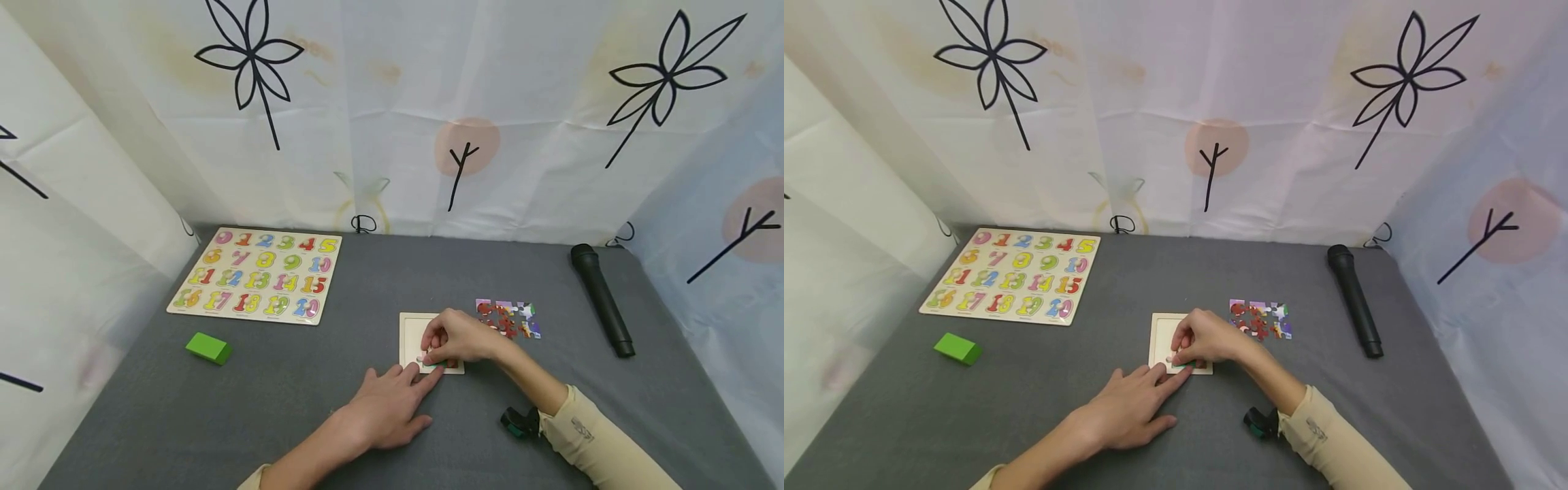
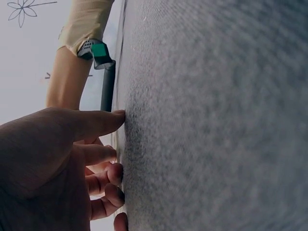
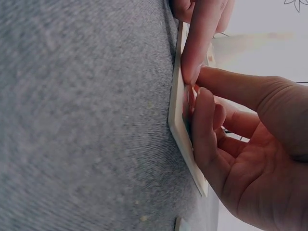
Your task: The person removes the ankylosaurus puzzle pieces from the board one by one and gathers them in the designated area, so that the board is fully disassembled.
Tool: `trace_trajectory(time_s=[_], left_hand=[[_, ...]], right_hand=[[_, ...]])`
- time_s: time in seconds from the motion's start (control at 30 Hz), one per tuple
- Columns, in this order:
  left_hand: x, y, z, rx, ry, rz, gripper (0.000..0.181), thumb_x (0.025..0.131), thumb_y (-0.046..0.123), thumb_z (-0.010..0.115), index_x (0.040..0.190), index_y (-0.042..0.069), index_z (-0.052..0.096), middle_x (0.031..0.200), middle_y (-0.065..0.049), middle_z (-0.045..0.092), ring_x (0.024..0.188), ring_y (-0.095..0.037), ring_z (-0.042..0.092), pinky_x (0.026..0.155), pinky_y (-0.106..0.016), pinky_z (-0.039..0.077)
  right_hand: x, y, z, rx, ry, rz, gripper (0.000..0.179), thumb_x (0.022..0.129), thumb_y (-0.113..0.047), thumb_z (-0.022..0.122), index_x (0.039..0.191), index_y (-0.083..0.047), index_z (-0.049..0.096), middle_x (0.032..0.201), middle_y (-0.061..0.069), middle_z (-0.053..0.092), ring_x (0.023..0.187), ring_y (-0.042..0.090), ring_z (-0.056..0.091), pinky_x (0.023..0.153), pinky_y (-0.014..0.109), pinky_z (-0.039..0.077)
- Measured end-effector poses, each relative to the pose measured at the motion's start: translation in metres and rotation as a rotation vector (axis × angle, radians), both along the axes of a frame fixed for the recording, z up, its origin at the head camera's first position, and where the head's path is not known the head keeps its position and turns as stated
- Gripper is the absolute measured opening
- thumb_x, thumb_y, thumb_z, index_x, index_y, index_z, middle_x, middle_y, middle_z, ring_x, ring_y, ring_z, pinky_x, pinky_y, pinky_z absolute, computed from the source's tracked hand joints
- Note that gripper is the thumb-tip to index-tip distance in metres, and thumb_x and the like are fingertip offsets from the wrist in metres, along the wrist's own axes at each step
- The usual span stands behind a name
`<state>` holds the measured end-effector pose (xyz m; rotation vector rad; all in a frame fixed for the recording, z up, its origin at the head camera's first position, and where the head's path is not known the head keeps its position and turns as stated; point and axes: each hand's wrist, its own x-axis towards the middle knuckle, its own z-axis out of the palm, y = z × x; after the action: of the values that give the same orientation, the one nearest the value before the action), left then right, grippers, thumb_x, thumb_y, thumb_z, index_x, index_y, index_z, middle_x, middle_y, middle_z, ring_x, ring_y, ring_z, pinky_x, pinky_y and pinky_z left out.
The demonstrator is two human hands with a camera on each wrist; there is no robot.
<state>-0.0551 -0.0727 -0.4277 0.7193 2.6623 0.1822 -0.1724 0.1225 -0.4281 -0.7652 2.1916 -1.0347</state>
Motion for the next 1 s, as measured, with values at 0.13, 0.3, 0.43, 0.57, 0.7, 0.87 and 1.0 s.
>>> trace_trajectory(time_s=[0.13,0.3,0.43,0.57,0.7,0.87,1.0], left_hand=[[0.000,0.002,-0.001,-0.016,0.012,-0.001,0.077,0.102,0.056,0.070,0.169,0.046,0.034,0.150,0.008,0.059,0.129,-0.016,0.060,0.089,-0.054,0.049],[0.000,0.002,-0.003,-0.022,0.022,-0.008,0.077,0.102,0.057,0.070,0.169,0.047,0.033,0.146,0.008,0.060,0.124,-0.016,0.061,0.088,-0.053,0.050],[0.001,0.002,-0.003,-0.024,0.044,-0.016,0.076,0.102,0.057,0.069,0.168,0.047,0.034,0.143,0.008,0.061,0.121,-0.015,0.061,0.085,-0.052,0.050],[0.000,0.002,-0.002,-0.029,0.034,-0.016,0.076,0.102,0.057,0.069,0.168,0.046,0.034,0.142,0.007,0.061,0.122,-0.015,0.061,0.086,-0.052,0.050],[0.000,0.001,-0.002,-0.020,0.022,-0.017,0.076,0.102,0.056,0.069,0.168,0.045,0.034,0.141,0.007,0.061,0.123,-0.014,0.061,0.087,-0.053,0.051],[-0.001,0.000,-0.003,-0.004,0.042,-0.024,0.075,0.103,0.055,0.070,0.168,0.044,0.036,0.136,0.007,0.062,0.119,-0.014,0.062,0.084,-0.051,0.050],[-0.001,-0.001,-0.003,0.006,0.035,-0.022,0.074,0.103,0.054,0.069,0.168,0.044,0.036,0.134,0.007,0.062,0.116,-0.013,0.062,0.082,-0.049,0.049]], right_hand=[[-0.001,0.000,0.001,0.003,-0.002,0.031,0.008,0.092,-0.006,0.084,0.094,-0.003,0.076,0.073,-0.002,0.063,0.054,0.008,0.063,0.056,0.026,0.058],[-0.001,0.002,0.002,0.003,0.017,0.054,0.009,0.094,-0.010,0.084,0.094,-0.005,0.076,0.075,-0.001,0.068,0.059,0.008,0.063,0.058,0.024,0.056],[0.000,0.005,0.001,-0.033,0.024,0.052,0.012,0.097,-0.013,0.081,0.096,-0.004,0.074,0.079,0.003,0.071,0.062,0.010,0.063,0.060,0.025,0.056],[-0.001,0.009,-0.005,-0.116,0.001,0.012,0.014,0.100,-0.013,0.079,0.100,-0.001,0.073,0.085,0.009,0.073,0.067,0.010,0.065,0.064,0.025,0.057],[-0.002,0.017,-0.005,-0.170,-0.025,-0.041,0.015,0.100,-0.013,0.078,0.103,0.001,0.073,0.088,0.011,0.075,0.069,0.009,0.065,0.064,0.026,0.057],[0.000,0.033,0.003,-0.178,0.015,-0.114,0.014,0.101,-0.014,0.078,0.105,-0.001,0.074,0.091,0.010,0.074,0.071,0.011,0.064,0.064,0.030,0.059],[0.003,0.052,0.010,-0.184,0.066,-0.168,0.014,0.101,-0.013,0.077,0.107,-0.001,0.075,0.092,0.011,0.073,0.070,0.013,0.064,0.063,0.032,0.058]])
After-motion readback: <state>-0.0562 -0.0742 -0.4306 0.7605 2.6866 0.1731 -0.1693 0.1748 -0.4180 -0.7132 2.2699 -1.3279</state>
